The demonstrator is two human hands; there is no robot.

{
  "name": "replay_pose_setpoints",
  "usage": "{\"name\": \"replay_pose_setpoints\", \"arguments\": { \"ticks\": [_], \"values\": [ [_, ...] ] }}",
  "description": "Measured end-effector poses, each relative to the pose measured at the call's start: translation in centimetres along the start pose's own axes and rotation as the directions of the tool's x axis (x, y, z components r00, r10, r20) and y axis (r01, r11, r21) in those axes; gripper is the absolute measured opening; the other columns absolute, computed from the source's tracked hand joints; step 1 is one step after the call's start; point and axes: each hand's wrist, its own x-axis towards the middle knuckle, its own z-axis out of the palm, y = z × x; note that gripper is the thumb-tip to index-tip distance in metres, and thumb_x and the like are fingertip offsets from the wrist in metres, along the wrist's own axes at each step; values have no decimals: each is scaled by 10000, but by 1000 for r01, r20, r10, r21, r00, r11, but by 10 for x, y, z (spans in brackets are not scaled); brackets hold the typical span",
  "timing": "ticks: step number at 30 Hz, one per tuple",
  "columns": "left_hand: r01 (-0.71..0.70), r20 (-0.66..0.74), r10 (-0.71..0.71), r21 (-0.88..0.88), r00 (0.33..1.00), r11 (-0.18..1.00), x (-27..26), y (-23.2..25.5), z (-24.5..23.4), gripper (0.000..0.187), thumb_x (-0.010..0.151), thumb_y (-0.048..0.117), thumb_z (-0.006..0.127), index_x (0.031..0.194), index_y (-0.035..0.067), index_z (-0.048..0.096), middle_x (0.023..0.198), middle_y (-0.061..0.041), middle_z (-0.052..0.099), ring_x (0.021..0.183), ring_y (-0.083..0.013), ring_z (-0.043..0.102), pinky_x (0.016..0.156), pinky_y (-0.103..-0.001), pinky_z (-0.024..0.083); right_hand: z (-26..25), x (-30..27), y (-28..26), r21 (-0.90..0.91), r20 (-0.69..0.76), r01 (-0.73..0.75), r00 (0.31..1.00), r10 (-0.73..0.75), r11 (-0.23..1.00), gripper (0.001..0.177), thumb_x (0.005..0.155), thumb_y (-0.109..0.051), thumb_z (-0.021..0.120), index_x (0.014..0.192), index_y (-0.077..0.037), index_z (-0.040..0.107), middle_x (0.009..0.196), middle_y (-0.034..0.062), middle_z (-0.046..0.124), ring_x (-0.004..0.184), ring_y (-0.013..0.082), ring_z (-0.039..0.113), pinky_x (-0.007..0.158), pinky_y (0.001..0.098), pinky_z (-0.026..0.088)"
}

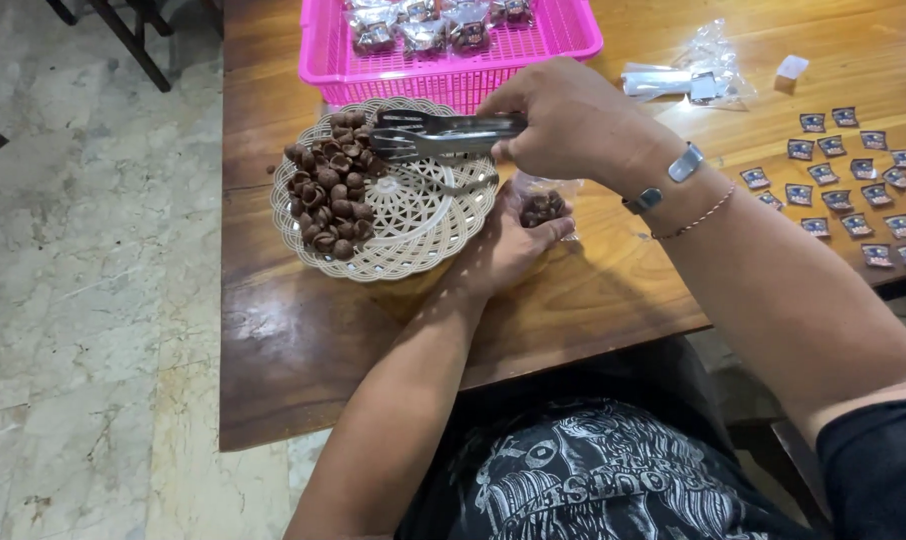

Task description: Bagging chocolate cereal balls into small plastic bags using tongs and sealing them.

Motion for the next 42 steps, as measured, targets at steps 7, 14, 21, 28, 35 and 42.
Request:
{"name": "replay_pose_setpoints", "arguments": {
  "ticks": [7,14,21,28,35,42],
  "values": [
    [-31,29,31,20,999,999,-1,0,-1,473,797,382,762,1198,181,608,1151,-38,705,1087,-220,701,975,-371,547,1,-5,13,108,-81,-11,997,20,994,314,840,-110,735,1150,-140,779,984,28,791,859,143,693,761,309,550],
    [-41,-8,41,-112,999,993,7,-10,7,335,860,129,770,1152,146,606,1014,0,748,902,-133,723,862,-268,582,-31,-43,48,141,-102,25,995,-11,990,310,871,-136,770,1173,-66,766,938,67,765,698,164,612,602,297,477],
    [-128,10,130,-113,991,985,3,-4,1,376,862,101,757,1181,131,562,1023,-16,734,955,-143,728,954,-285,588,-69,-89,86,161,-141,-118,980,142,980,306,871,-88,786,1177,-71,779,881,33,689,716,142,503,601,292,377],
    [-180,37,193,-224,981,958,7,-17,2,558,887,14,731,1386,113,503,1033,-33,711,939,-131,705,940,-263,596,-81,-107,63,52,-14,-375,926,377,925,334,884,-95,769,1213,-144,795,877,73,749,685,203,530,602,344,406],
    [-229,74,262,-299,962,926,14,-29,4,488,905,-32,715,1332,100,521,1042,-37,687,962,-129,696,959,-261,586,-81,-107,68,65,20,-341,940,340,938,388,854,-120,771,1239,-166,778,1002,50,777,793,188,610,665,344,449],
    [-250,63,278,-280,959,927,12,-27,3,570,906,-32,722,1404,102,479,1046,-51,681,997,-161,695,967,-283,595,-68,-97,84,152,-59,-152,985,162,977,345,894,-105,754,1233,-45,761,797,87,654,604,186,456,535,327,357]
  ]
}}
